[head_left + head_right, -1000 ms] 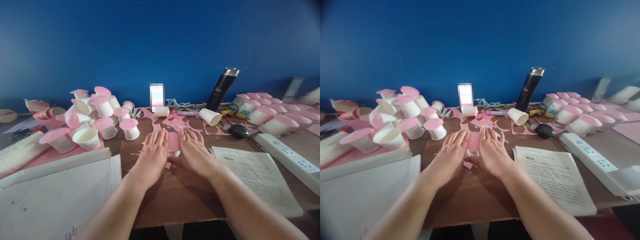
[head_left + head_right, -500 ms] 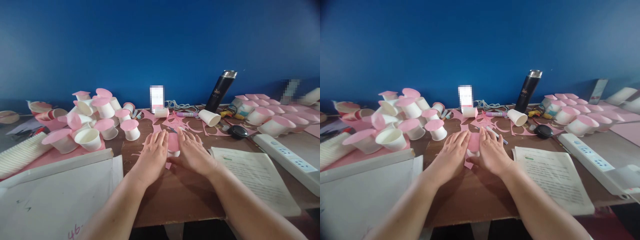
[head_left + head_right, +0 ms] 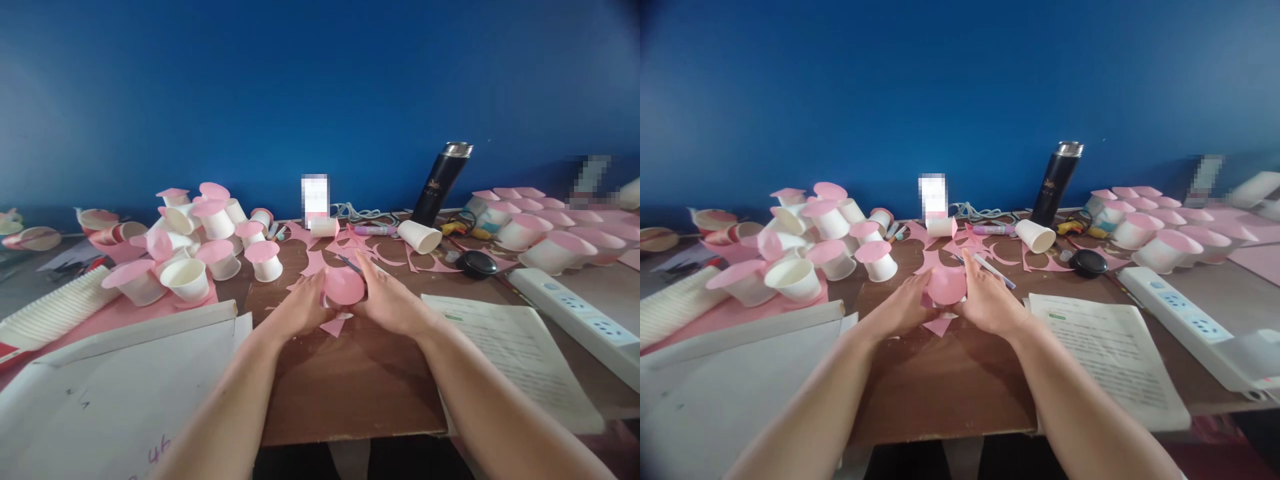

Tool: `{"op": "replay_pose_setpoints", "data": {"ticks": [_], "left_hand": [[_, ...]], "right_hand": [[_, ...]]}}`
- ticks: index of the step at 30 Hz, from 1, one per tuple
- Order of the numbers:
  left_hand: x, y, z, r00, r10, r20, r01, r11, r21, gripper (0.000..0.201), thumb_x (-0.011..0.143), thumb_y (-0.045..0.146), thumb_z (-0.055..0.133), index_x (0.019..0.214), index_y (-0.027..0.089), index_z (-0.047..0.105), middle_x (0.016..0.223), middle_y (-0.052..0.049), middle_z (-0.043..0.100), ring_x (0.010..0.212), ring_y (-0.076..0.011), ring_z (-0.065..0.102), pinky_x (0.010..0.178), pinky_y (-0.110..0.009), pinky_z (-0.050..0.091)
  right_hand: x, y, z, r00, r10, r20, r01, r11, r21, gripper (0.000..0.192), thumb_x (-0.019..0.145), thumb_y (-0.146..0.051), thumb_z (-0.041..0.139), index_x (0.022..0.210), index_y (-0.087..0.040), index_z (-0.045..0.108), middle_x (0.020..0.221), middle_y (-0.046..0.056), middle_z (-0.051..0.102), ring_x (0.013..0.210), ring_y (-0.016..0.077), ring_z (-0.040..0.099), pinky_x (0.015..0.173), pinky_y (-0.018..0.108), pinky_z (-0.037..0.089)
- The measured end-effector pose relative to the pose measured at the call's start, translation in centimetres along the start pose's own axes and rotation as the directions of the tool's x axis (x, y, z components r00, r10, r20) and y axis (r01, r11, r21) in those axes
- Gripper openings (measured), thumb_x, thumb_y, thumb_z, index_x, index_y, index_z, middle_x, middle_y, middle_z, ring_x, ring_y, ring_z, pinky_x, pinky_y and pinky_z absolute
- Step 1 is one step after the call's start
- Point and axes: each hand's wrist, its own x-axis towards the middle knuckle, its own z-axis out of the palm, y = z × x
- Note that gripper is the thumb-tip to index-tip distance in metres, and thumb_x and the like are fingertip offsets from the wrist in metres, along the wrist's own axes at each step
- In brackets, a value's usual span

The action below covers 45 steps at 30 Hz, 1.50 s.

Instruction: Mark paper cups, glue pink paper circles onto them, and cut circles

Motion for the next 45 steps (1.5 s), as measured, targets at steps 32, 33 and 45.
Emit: {"op": "replay_pose_setpoints", "data": {"ticks": [32,33,45], "left_hand": [[0.0,0.1,0.6,0.781,0.365,-0.508,-0.257,0.928,0.271,0.055,0.08,0.032,0.064,0.129,0.022,0.04,0.129,-0.013,0.055,0.12,-0.0285,0.051,0.101,-0.046,0.04],[0.0,0.1,0.7,0.784,0.353,-0.51,-0.242,0.931,0.273,0.055,0.081,0.031,0.064,0.13,0.022,0.04,0.129,-0.013,0.055,0.12,-0.0286,0.05,0.101,-0.046,0.04],[-0.2,0.5,-0.9,0.98,-0.073,-0.188,-0.019,0.896,-0.444,0.088,0.077,0.05,0.066,0.148,0.026,0.019,0.153,-0.015,0.027,0.14,-0.0304,0.028,0.106,-0.046,0.036]], "right_hand": [[0.2,-2.4,-0.8,0.995,-0.091,-0.038,0.091,0.695,0.713,0.088,0.076,-0.041,0.072,0.148,-0.033,0.022,0.14,0.006,0.046,0.132,0.0274,0.042,0.107,0.047,0.039],[0.2,-2.4,-0.8,0.997,-0.068,-0.039,0.075,0.707,0.704,0.086,0.075,-0.041,0.072,0.147,-0.033,0.026,0.141,0.006,0.046,0.134,0.0281,0.039,0.109,0.048,0.038],[0.6,-1.3,-1.0,0.997,0.073,-0.019,-0.038,0.71,0.703,0.084,0.069,-0.043,0.077,0.141,-0.03,0.036,0.143,0.006,0.045,0.129,0.0296,0.046,0.103,0.046,0.044]]}}
